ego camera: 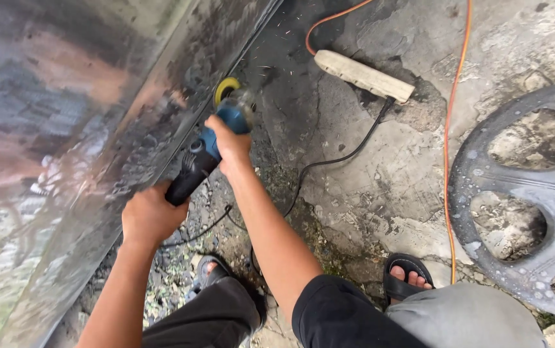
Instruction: Using a handheld angle grinder to sand down the paint and rust on a car door panel.
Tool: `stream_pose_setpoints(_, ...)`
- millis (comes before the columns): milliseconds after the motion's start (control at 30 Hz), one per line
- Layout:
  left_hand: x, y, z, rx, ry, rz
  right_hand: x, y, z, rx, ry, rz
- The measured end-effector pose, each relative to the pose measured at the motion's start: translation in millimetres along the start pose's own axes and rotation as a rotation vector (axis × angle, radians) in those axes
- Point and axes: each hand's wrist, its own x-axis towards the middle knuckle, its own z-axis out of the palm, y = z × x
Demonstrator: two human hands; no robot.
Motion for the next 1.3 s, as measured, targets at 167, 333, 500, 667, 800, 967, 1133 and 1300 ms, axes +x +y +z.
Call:
stream_pose_setpoints(167, -6.3, -12.6, 0.9, -0.014, 0.030, -0.002, -5.4, 3.2, 4.1, -0.002, -0.001, 0.008)
stream_pose_setpoints(333, -5.6, -8.7, 2.3, -0.018, 0.032, -0.016, 0.0, 6.3, 0.9, -0.004, -0.043, 0.006)
stream_pose_setpoints(500, -7.4, -11.8, 8.3, -0.074, 0.062, 0.041, 1.7, 6.0, -2.8, -0.030, -0.078, 0.028)
stream_pose_setpoints(667, -3.2, -13.0, 6.8, 0.013, 0.038, 0.001, -3.8, 5.3, 3.1, 0.003, -0.039, 0.017)
stream_pose_setpoints(800, 3.0, -8.3, 10.0, 0.018, 0.034, -0.009, 4.9, 3.6, 0.6, -0.005, -0.052, 0.016)
stream_pose_setpoints(967, 2.1, -4.9, 7.0, -0.018, 0.041, 0.010, 4.2, -1.3, -1.8, 0.006, -0.059, 0.011)
stream_pose_setpoints(1133, 2.6, -6.0, 11.2, 0.006, 0.029, 0.010, 10.4, 6.1, -4.1, 0.026, -0.046, -0.007)
stream_pose_setpoints(1300, 5.4, -3.0, 0.4, -0.032, 0.058, 0.021, 20.7, 3.7, 5.8, -0.013, -0.033, -0.001)
